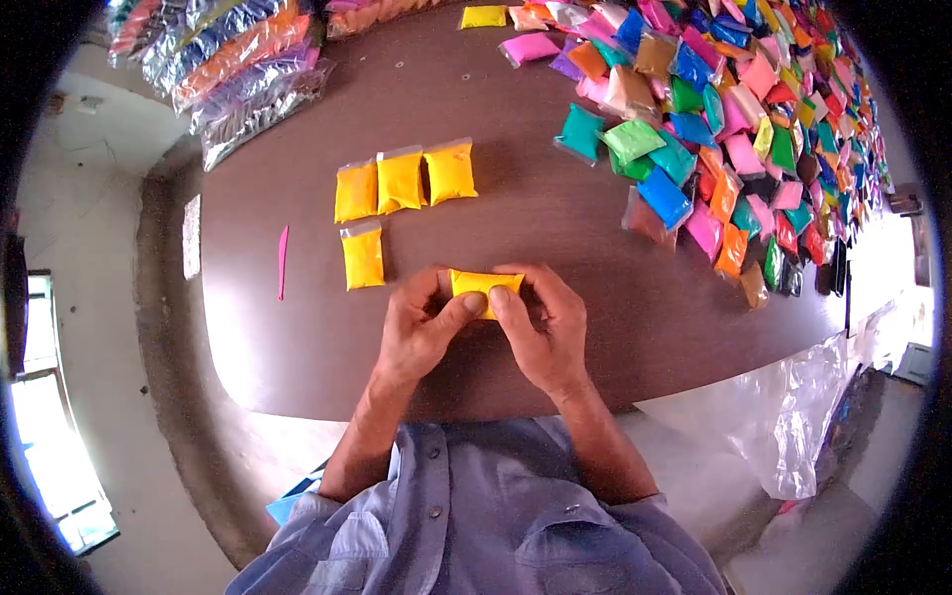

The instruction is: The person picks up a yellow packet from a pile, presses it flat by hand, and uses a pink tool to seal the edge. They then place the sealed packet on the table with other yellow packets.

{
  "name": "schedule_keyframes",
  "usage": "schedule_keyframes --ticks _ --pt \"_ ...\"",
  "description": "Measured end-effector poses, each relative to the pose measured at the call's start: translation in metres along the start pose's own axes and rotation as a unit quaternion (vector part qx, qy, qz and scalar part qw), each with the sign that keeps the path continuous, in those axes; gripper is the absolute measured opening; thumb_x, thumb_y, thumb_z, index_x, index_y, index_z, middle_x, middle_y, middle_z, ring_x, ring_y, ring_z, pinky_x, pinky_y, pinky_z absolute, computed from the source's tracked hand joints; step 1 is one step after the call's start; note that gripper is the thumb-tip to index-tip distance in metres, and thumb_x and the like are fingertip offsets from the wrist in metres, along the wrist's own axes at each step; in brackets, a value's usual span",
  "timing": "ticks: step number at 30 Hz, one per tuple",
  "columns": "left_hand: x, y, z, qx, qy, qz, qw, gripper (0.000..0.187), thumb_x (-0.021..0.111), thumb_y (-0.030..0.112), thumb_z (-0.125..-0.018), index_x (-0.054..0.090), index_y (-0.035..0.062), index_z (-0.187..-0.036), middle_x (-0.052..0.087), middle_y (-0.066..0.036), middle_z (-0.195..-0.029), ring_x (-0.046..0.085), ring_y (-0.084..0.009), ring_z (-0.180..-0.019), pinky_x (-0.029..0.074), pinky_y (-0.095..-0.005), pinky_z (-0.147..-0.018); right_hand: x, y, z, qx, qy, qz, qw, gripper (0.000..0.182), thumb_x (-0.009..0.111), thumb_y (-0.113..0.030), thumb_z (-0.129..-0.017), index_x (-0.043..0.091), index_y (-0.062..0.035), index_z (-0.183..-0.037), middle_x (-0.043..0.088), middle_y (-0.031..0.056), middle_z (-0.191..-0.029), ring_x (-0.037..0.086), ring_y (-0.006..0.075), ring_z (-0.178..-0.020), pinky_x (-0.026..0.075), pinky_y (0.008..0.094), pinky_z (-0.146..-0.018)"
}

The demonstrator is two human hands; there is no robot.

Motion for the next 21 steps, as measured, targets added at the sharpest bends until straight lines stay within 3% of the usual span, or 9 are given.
schedule_keyframes --ticks 2,4,7,12,15,17,21 --pt "0.004 0.004 0.0 0.029 -0.005 -0.027 0.999 0.025 0.077 0.018 -0.098 0.068 0.0003 -0.113 0.07 -0.002 -0.092 0.063 -0.008 -0.082 0.053 -0.024 -0.072 -0.003 0.0 0.0 0.004 0.012 0.01 1.0 0.018 0.067 -0.011 -0.099 0.071 0.0003 -0.112 0.068 0.0046 -0.097 0.061 0.0085 -0.085 0.051 0.0252 -0.074" --pt "0.013 0.009 0.001 0.004 0.02 0.019 1.0 0.024 0.077 0.015 -0.097 0.068 0.0004 -0.114 0.071 -0.002 -0.094 0.064 -0.0085 -0.083 0.053 -0.0237 -0.073 -0.006 0.004 -0.002 0.003 0.011 0.002 1.0 0.017 0.067 -0.01 -0.098 0.071 -0.0001 -0.111 0.068 0.0051 -0.097 0.062 0.0092 -0.086 0.051 0.0256 -0.075" --pt "0.01 0.001 -0.003 -0.01 0.006 -0.048 0.999 0.025 0.077 0.013 -0.097 0.068 -0.0005 -0.116 0.071 -0.002 -0.096 0.064 -0.0084 -0.083 0.054 -0.0236 -0.073 -0.007 0.005 -0.003 0.004 0.006 -0.016 1.0 0.017 0.069 -0.011 -0.098 0.072 -0.0005 -0.111 0.069 0.006 -0.097 0.064 0.0108 -0.086 0.052 0.0268 -0.076" --pt "0.003 0.0 -0.001 -0.043 0.003 -0.049 0.998 0.027 0.076 0.011 -0.097 0.066 -0.0013 -0.119 0.071 -0.003 -0.095 0.066 -0.0094 -0.082 0.056 -0.0251 -0.073 -0.004 -0.002 -0.005 -0.025 -0.002 0.012 1.0 0.021 0.072 -0.015 -0.096 0.072 -0.0004 -0.111 0.07 0.0082 -0.096 0.066 0.0134 -0.086 0.053 0.028 -0.076" --pt "0.002 0.001 0.001 -0.034 -0.003 -0.04 0.999 0.026 0.075 0.009 -0.097 0.066 -0.0008 -0.12 0.071 -0.003 -0.096 0.066 -0.0096 -0.082 0.056 -0.025 -0.074 -0.004 -0.004 -0.005 0.045 -0.023 -0.003 0.999 0.022 0.073 -0.017 -0.095 0.072 -0.0002 -0.11 0.07 0.0096 -0.096 0.067 0.0149 -0.085 0.053 0.0289 -0.075" --pt "0.002 0.003 0.0 -0.03 -0.004 -0.027 0.999 0.027 0.075 0.01 -0.097 0.066 -0.0007 -0.12 0.071 -0.003 -0.098 0.066 -0.0098 -0.083 0.056 -0.0253 -0.076 -0.006 -0.002 -0.007 -0.013 -0.027 -0.002 1.0 0.021 0.073 -0.016 -0.095 0.072 -0.0004 -0.109 0.07 0.01 -0.095 0.067 0.0154 -0.085 0.054 0.0294 -0.075" --pt "0.004 0.007 -0.003 -0.018 -0.021 0.005 1.0 0.033 0.077 0.016 -0.097 0.065 -0.0015 -0.122 0.07 -0.004 -0.103 0.065 -0.0106 -0.089 0.055 -0.0268 -0.083 -0.006 0.002 -0.007 -0.033 -0.02 -0.009 0.999 0.019 0.072 -0.015 -0.096 0.072 -0.0007 -0.109 0.07 0.01 -0.095 0.067 0.0153 -0.086 0.054 0.0295 -0.076"
Point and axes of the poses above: each hand's wrist, its own z-axis away from the middle knuckle, its own x-axis out of the palm, y = z × x, the point moved 3 cm from there along -z, towards the middle knuckle
